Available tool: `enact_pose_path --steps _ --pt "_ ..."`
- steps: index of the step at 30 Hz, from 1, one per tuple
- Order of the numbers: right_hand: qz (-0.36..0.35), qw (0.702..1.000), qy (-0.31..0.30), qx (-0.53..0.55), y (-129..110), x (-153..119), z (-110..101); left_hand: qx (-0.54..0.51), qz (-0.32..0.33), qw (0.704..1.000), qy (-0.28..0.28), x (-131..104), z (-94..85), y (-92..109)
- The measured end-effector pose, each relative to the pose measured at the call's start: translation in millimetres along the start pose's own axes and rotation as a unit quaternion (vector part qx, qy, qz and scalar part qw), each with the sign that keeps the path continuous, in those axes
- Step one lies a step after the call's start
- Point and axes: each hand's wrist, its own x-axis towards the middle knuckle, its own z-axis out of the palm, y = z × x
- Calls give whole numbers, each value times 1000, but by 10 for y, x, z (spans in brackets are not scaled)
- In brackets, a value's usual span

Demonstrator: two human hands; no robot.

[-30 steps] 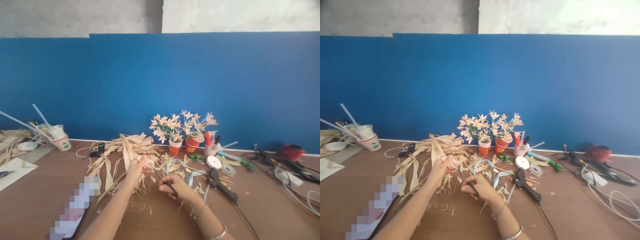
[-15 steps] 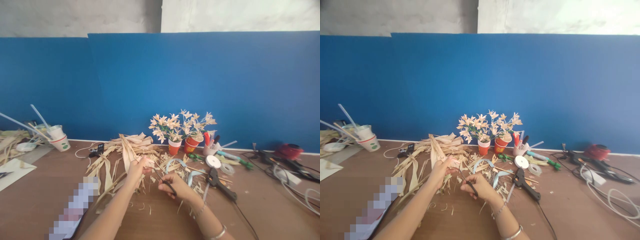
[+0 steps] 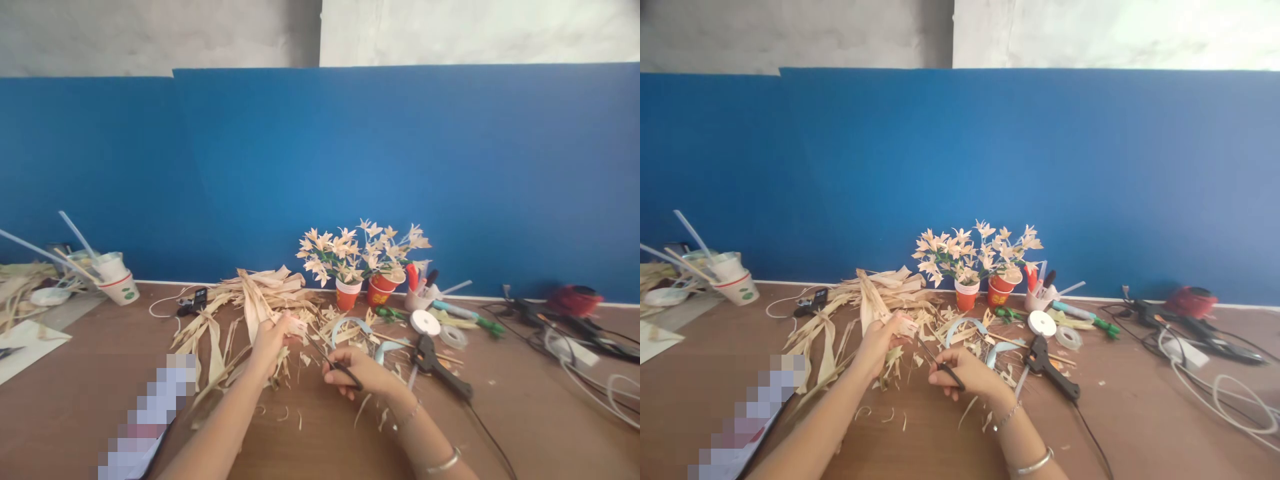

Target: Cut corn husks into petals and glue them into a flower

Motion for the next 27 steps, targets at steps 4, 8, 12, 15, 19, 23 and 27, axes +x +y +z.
enact_pose_path --steps 4,8,12,15,19,23,27 --pt "-20 999 18 27 -35 -86 -108 33 8 999 2 23 -22 -20" --pt "-9 1000 -10 4 -112 -151 -127 104 42 993 -22 56 -50 -89" --pt "22 999 -25 -17 -177 -198 -136 156 78 984 -31 79 -83 -109" --pt "49 998 -27 -30 -206 -228 -155 171 88 981 -37 88 -95 -101" --pt "64 997 -21 -38 -201 -246 -180 178 78 980 -51 95 -97 -107" --pt "63 997 -23 -43 -183 -238 -176 211 74 973 -63 82 -93 -112" --pt "62 997 -21 -50 -170 -214 -158 236 71 965 -86 64 -93 -119"
